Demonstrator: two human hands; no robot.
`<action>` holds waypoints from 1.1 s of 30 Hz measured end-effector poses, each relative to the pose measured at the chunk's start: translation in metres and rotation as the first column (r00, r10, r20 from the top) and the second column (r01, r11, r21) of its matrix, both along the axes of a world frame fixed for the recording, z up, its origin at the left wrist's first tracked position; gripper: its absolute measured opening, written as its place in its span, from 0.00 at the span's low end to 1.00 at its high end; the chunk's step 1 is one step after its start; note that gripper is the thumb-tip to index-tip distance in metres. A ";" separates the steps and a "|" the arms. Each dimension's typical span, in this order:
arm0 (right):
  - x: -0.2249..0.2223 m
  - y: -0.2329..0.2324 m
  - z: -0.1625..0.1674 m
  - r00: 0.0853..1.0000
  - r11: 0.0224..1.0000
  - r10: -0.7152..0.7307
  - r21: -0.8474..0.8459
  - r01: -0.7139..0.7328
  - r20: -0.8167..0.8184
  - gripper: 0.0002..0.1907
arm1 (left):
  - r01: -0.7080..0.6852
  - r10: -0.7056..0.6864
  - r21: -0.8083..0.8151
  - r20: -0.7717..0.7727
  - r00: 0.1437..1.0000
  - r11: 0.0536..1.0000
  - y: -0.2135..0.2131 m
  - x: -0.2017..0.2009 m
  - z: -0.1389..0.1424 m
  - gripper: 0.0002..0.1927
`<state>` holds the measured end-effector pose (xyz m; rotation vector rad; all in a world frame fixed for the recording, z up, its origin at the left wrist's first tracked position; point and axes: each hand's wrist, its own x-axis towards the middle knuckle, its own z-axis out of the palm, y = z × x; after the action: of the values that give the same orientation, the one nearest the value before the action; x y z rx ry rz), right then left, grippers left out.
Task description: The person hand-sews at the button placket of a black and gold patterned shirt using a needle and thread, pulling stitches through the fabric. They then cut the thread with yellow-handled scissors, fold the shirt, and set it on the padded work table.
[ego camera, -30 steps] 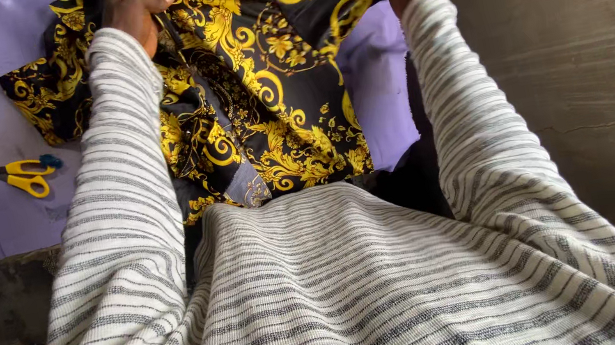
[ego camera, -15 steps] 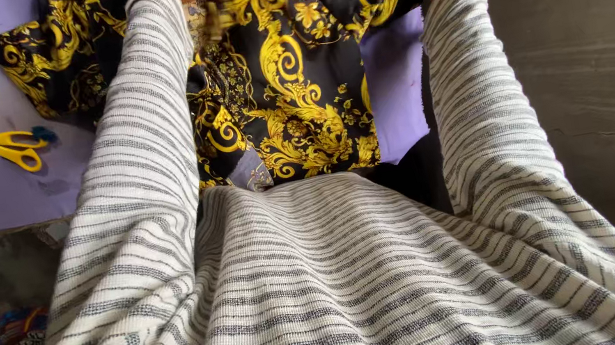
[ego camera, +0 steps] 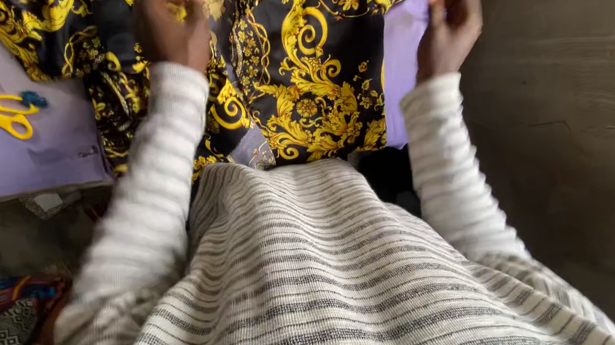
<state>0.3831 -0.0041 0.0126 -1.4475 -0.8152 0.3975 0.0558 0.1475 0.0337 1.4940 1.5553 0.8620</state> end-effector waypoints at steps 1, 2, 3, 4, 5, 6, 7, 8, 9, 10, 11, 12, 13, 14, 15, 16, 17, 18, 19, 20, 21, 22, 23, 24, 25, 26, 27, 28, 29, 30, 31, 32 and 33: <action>-0.023 -0.020 0.001 0.977 0.986 0.136 -0.077 -0.150 -0.167 0.06 | -0.034 0.034 0.006 -0.029 0.999 0.999 -0.022 -0.015 -0.005 0.23; -0.046 -0.044 0.002 0.934 0.940 0.212 -0.201 -0.276 -0.289 0.06 | -0.024 0.025 0.007 -0.164 0.986 1.000 -0.049 -0.029 -0.010 0.30; -0.072 -0.060 0.001 0.894 0.889 0.213 -0.302 -0.345 -0.395 0.05 | -0.015 0.016 0.006 -0.295 0.955 1.000 -0.075 -0.043 -0.017 0.36; -0.097 -0.074 0.000 0.863 0.827 0.260 -0.362 -0.431 -0.434 0.04 | 0.013 -0.022 -0.028 -0.338 0.941 1.000 -0.104 -0.055 -0.025 0.35; -0.125 -0.081 -0.003 0.856 0.820 0.313 -0.337 -0.462 -0.411 0.04 | 0.045 -0.064 -0.057 -0.382 0.922 0.997 -0.126 -0.065 -0.033 0.34; -0.146 -0.087 -0.003 0.816 0.747 0.391 -0.372 -0.551 -0.425 0.06 | 0.073 -0.098 -0.071 -0.449 0.888 0.995 -0.146 -0.072 -0.043 0.33; -0.162 -0.088 -0.003 0.769 0.660 0.464 -0.407 -0.632 -0.441 0.09 | 0.099 -0.131 -0.089 -0.510 0.850 0.991 -0.161 -0.078 -0.050 0.32; -0.176 -0.084 -0.003 0.767 0.609 0.529 -0.468 -0.641 -0.363 0.13 | 0.110 -0.167 -0.145 -0.481 0.860 0.983 -0.170 -0.083 -0.056 0.25; -0.191 -0.081 -0.001 0.751 0.555 0.594 -0.529 -0.642 -0.288 0.16 | 0.122 -0.202 -0.202 -0.451 0.869 0.972 -0.178 -0.088 -0.060 0.19; -0.203 -0.078 0.000 0.723 0.506 0.656 -0.586 -0.633 -0.215 0.21 | 0.135 -0.236 -0.255 -0.421 0.876 0.957 -0.181 -0.092 -0.061 0.14; -0.214 -0.073 0.002 0.748 0.489 0.641 -0.661 -0.569 -0.171 0.20 | 0.176 -0.247 -0.226 -0.342 0.907 0.958 -0.180 -0.096 -0.057 0.14; -0.224 -0.068 0.002 0.770 0.471 0.627 -0.728 -0.498 -0.121 0.20 | 0.215 -0.260 -0.190 -0.261 0.930 0.958 -0.180 -0.101 -0.053 0.14; -0.234 -0.062 0.000 0.787 0.452 0.613 -0.785 -0.424 -0.071 0.21 | 0.251 -0.276 -0.148 -0.183 0.944 0.957 -0.179 -0.107 -0.050 0.15; -0.242 -0.057 -0.002 0.816 0.421 0.551 -0.787 -0.451 -0.173 0.22 | 0.380 -0.393 -0.118 -0.120 0.911 0.917 -0.179 -0.113 -0.046 0.14; -0.246 -0.054 -0.006 0.830 0.403 0.504 -0.786 -0.469 -0.237 0.21 | 0.503 -0.508 -0.085 -0.060 0.859 0.860 -0.178 -0.119 -0.040 0.14; -0.250 -0.052 -0.010 0.835 0.390 0.460 -0.777 -0.495 -0.302 0.20 | 0.617 -0.618 -0.042 -0.001 0.786 0.786 -0.178 -0.124 -0.035 0.14; -0.254 -0.048 -0.016 0.821 0.405 0.427 -0.732 -0.548 -0.379 0.20 | 0.684 -0.681 -0.023 0.065 0.729 0.729 -0.177 -0.129 -0.032 0.13; -0.254 -0.046 -0.023 0.790 0.474 0.375 -0.632 -0.613 -0.485 0.19 | 0.745 -0.739 0.002 0.129 0.661 0.667 -0.175 -0.132 -0.030 0.11; -0.253 -0.045 -0.026 0.726 0.558 0.313 -0.500 -0.662 -0.612 0.18 | 0.796 -0.784 0.028 0.193 0.590 0.605 -0.173 -0.136 -0.030 0.10; -0.252 -0.051 -0.029 0.627 0.660 0.198 -0.370 -0.654 -0.754 0.18 | 0.717 -0.684 -0.026 0.277 0.675 0.697 -0.170 -0.138 -0.031 0.10; -0.249 -0.058 -0.032 0.486 0.765 0.079 -0.260 -0.589 -0.870 0.17 | 0.629 -0.567 -0.093 0.349 0.746 0.771 -0.166 -0.142 -0.033 0.10; -0.245 -0.068 -0.035 0.344 0.844 -0.112 -0.272 -0.462 -0.932 0.17 | 0.539 -0.439 -0.167 0.409 0.800 0.826 -0.161 -0.146 -0.036 0.10; -0.238 -0.083 -0.037 0.281 0.868 0.002 -0.137 -0.477 -0.960 0.18 | 0.422 -0.368 -0.197 0.258 0.893 0.885 -0.155 -0.150 -0.038 0.10; -0.232 -0.096 -0.034 0.223 0.877 0.121 -0.001 -0.480 -0.967 0.19 | 0.295 -0.279 -0.203 0.102 0.955 0.934 -0.149 -0.154 -0.042 0.12; -0.229 -0.104 -0.032 0.327 0.895 -0.025 -0.167 -0.413 -0.945 0.18 | 0.162 -0.175 -0.188 -0.056 0.983 0.969 -0.144 -0.159 -0.046 0.13; -0.229 -0.114 -0.030 0.408 0.896 -0.096 -0.257 -0.362 -0.908 0.18 | 0.195 -0.209 -0.088 -0.201 0.957 0.977 -0.140 -0.165 -0.050 0.18; -0.230 -0.123 -0.028 0.496 0.879 -0.175 -0.362 -0.310 -0.851 0.18 | 0.242 -0.225 0.008 -0.344 0.912 0.970 -0.136 -0.172 -0.053 0.23; -0.232 -0.131 -0.027 0.569 0.850 -0.237 -0.452 -0.272 -0.787 0.19 | 0.300 -0.219 0.099 -0.479 0.850 0.949 -0.134 -0.178 -0.057 0.28; -0.237 -0.139 -0.026 0.622 0.825 -0.256 -0.503 -0.259 -0.740 0.19 | 0.328 -0.290 -0.001 -0.465 0.836 0.945 -0.131 -0.186 -0.062 0.20; -0.240 -0.145 -0.028 0.674 0.798 -0.280 -0.556 -0.232 -0.684 0.20 | 0.354 -0.360 -0.100 -0.445 0.820 0.930 -0.131 -0.193 -0.067 0.13; -0.243 -0.150 -0.030 0.726 0.797 -0.257 -0.565 -0.214 -0.638 0.20 | 0.379 -0.426 -0.194 -0.417 0.802 0.905 -0.130 -0.200 -0.072 0.07; -0.246 -0.155 -0.035 0.767 0.811 -0.227 -0.552 -0.193 -0.600 0.21 | 0.386 -0.404 -0.125 -0.382 0.831 0.914 -0.129 -0.208 -0.079 0.08; -0.250 -0.160 -0.041 0.874 0.838 -0.087 -0.510 -0.195 -0.478 0.21 | 0.388 -0.383 -0.056 -0.339 0.859 0.920 -0.130 -0.216 -0.085 0.09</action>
<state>0.1331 -0.1638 -0.0282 -1.7400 -0.3327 1.0654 -0.1602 0.0179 -0.0514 1.9616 1.4088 0.3906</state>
